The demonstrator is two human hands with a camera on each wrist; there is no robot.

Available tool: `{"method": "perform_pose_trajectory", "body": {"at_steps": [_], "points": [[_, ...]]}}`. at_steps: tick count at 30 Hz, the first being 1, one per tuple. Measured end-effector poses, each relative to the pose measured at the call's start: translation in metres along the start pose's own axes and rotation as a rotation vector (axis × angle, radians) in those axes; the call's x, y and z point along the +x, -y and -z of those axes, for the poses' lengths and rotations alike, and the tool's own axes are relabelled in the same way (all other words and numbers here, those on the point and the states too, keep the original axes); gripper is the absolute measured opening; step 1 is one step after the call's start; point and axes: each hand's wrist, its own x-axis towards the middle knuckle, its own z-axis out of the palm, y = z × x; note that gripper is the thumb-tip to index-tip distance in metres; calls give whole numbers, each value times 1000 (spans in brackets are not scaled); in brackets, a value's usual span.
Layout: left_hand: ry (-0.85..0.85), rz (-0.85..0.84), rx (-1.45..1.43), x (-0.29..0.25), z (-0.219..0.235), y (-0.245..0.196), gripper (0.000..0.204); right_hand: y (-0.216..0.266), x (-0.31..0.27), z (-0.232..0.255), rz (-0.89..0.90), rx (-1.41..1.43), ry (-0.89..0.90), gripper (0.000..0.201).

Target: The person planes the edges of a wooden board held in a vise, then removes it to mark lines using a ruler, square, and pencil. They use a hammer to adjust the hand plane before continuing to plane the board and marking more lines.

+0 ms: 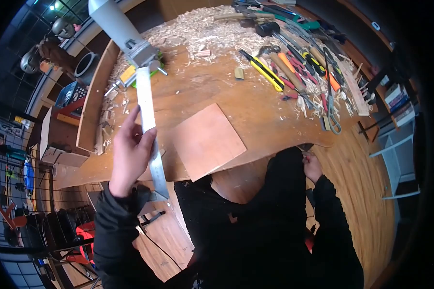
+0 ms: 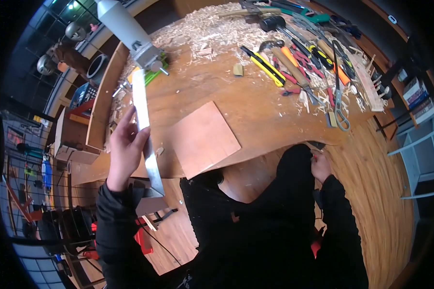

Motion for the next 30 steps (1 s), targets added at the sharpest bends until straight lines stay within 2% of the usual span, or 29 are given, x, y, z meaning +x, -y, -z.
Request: {"method": "perform_pose_trajectory", "body": {"at_steps": [1,2,3,4,6,8,10,12,15,18,20,23,30], "points": [[38,31,52,9,0,0,66,-14,5,-1,136,-127,-103,37],[76,-13,141,19,2,4,67,-21,8,-4,273,-252,-208,41],[96,-28,193,29,2,7,67,-5,-2,-1,213,-244,-216,39],[118,-43,246,38,0,12,68,1,-7,0,228,-242,-217,39],[153,-24,292,53,-4,29,67,6,-16,-2,37,-205,-241,37],[168,-22,309,63,-9,39,67,5,-22,-3,87,-223,-268,33],[222,-16,334,68,-14,40,68,5,-27,-5,18,-250,-245,30],[218,-4,333,72,-18,41,68,-4,-30,-11,36,-250,-265,29],[255,92,359,73,-23,41,66,-14,-32,-15,40,-243,-286,29],[251,68,367,73,-27,46,64,-11,-36,-17,21,-235,-301,30],[204,-62,431,74,-31,63,64,-7,-38,-19,16,-236,-310,31],[238,22,433,72,-31,48,60,-6,-40,-20,3,-245,-310,31],[234,-38,451,69,-29,43,60,-12,-39,-24,49,-254,-327,32]]}}
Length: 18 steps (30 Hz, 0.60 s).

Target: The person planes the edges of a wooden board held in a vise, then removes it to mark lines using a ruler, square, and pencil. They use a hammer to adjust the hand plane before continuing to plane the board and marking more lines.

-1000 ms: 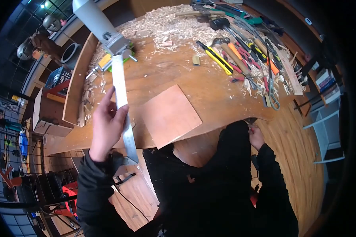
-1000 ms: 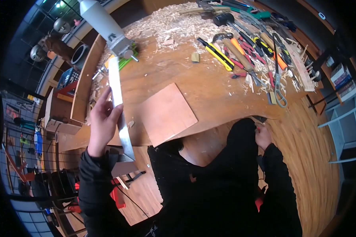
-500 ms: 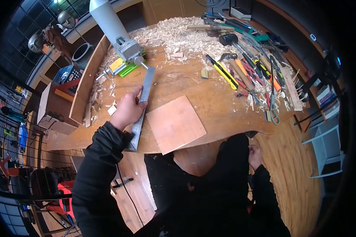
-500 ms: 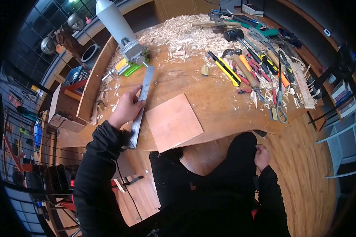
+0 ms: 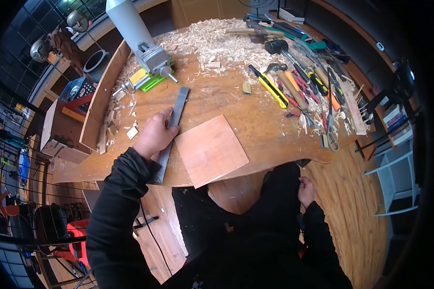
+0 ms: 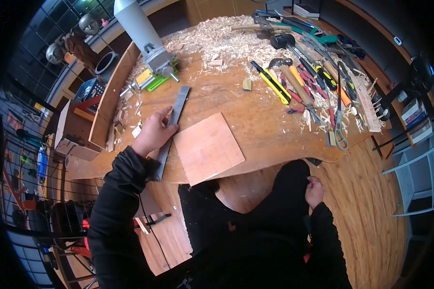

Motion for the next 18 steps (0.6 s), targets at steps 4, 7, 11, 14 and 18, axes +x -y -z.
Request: {"method": "perform_pose_trajectory", "body": {"at_steps": [4,7,11,14,18], "points": [[-24,-46,29,0,-3,6,63,-2,1,-2,2,5,5,33],[-37,-73,55,1,-3,6,66,0,-1,-1,-2,11,-2,33],[-59,-156,90,-1,-5,5,61,4,-3,-1,22,13,-18,34],[-65,-158,105,-3,-4,0,60,4,-3,-1,16,17,-21,34],[-53,-125,145,-5,-4,-5,60,5,-3,-1,29,8,-22,34]]}}
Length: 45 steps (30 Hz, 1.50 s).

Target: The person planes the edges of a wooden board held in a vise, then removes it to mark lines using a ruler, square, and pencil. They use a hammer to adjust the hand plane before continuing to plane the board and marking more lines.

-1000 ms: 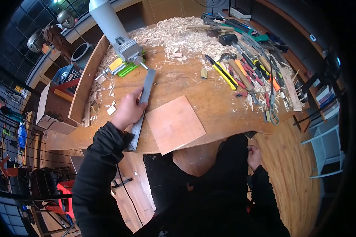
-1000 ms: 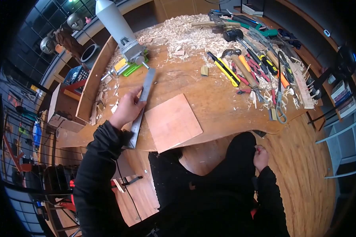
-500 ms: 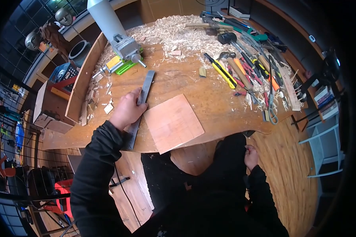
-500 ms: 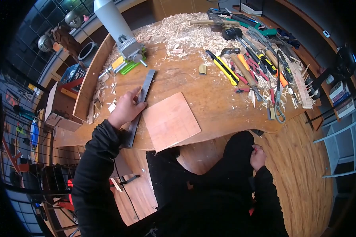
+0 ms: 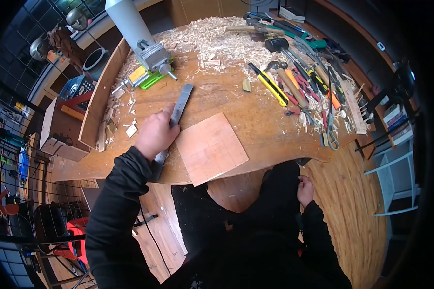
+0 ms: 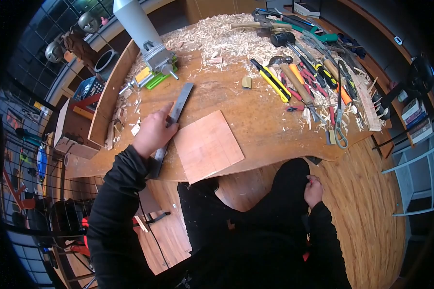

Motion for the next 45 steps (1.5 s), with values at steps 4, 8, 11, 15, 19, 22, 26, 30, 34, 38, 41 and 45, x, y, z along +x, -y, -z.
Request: {"method": "perform_pose_trajectory", "body": {"at_steps": [4,8,11,15,19,22,26,30,34,38,41,45], "points": [[10,-40,104,-2,1,-5,61,4,-2,1,-10,-9,-7,34],[13,-95,153,-3,1,-4,57,7,-2,1,-14,-11,-13,34],[-3,-122,177,-4,-1,-2,52,6,-2,0,-23,-17,3,34],[-38,-180,174,-19,10,-26,46,2,-2,-1,-8,-16,-6,34],[45,-283,41,-37,9,-60,52,2,0,-3,-9,-14,-3,34],[75,-418,-23,-46,-5,-74,66,0,1,-4,1,-14,0,34],[164,-430,44,-53,-13,-94,95,-2,2,-2,-4,-5,0,33],[226,-372,140,-55,-24,-93,120,-3,1,-1,-3,7,-4,33],[248,-319,169,-55,-29,-87,126,-3,1,-2,5,16,-5,33],[221,-317,139,-56,-34,-81,126,4,0,-2,-9,11,-4,33],[191,-314,121,-56,-33,-81,127,3,0,-3,-6,10,-14,31],[157,-292,130,-55,-31,-80,128,2,1,-3,-1,7,-19,30]]}}
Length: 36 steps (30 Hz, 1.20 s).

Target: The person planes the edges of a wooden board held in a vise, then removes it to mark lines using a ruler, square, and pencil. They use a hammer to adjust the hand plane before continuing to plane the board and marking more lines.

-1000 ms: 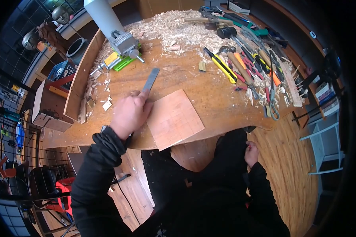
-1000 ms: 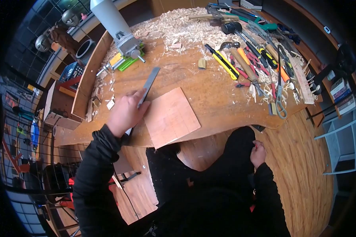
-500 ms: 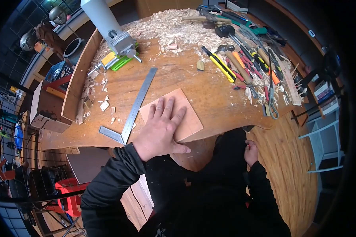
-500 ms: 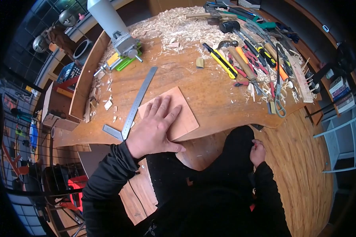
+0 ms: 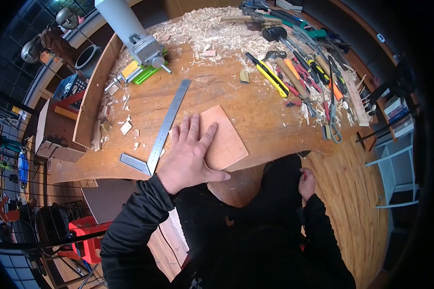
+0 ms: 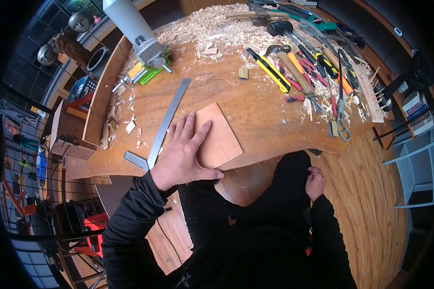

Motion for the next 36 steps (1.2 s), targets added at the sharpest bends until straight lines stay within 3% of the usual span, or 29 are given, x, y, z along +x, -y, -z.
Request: {"method": "perform_pose_trajectory", "body": {"at_steps": [17,21,23,27,32,35,36], "points": [[-63,2,-41,1,-7,9,134,-2,-1,-3,-14,7,-28,31],[-53,11,-76,2,-4,7,134,4,3,10,73,-37,-46,29],[-58,5,-90,3,-3,6,133,22,3,22,127,-46,-94,28],[-43,23,-77,3,-2,5,133,86,-11,61,276,282,92,27],[-45,30,-76,3,-3,4,134,174,-17,103,309,562,23,18],[-50,32,-77,3,-4,5,134,195,10,125,332,496,17,19],[-49,38,-77,2,-5,5,135,208,19,127,274,694,1,21]]}}
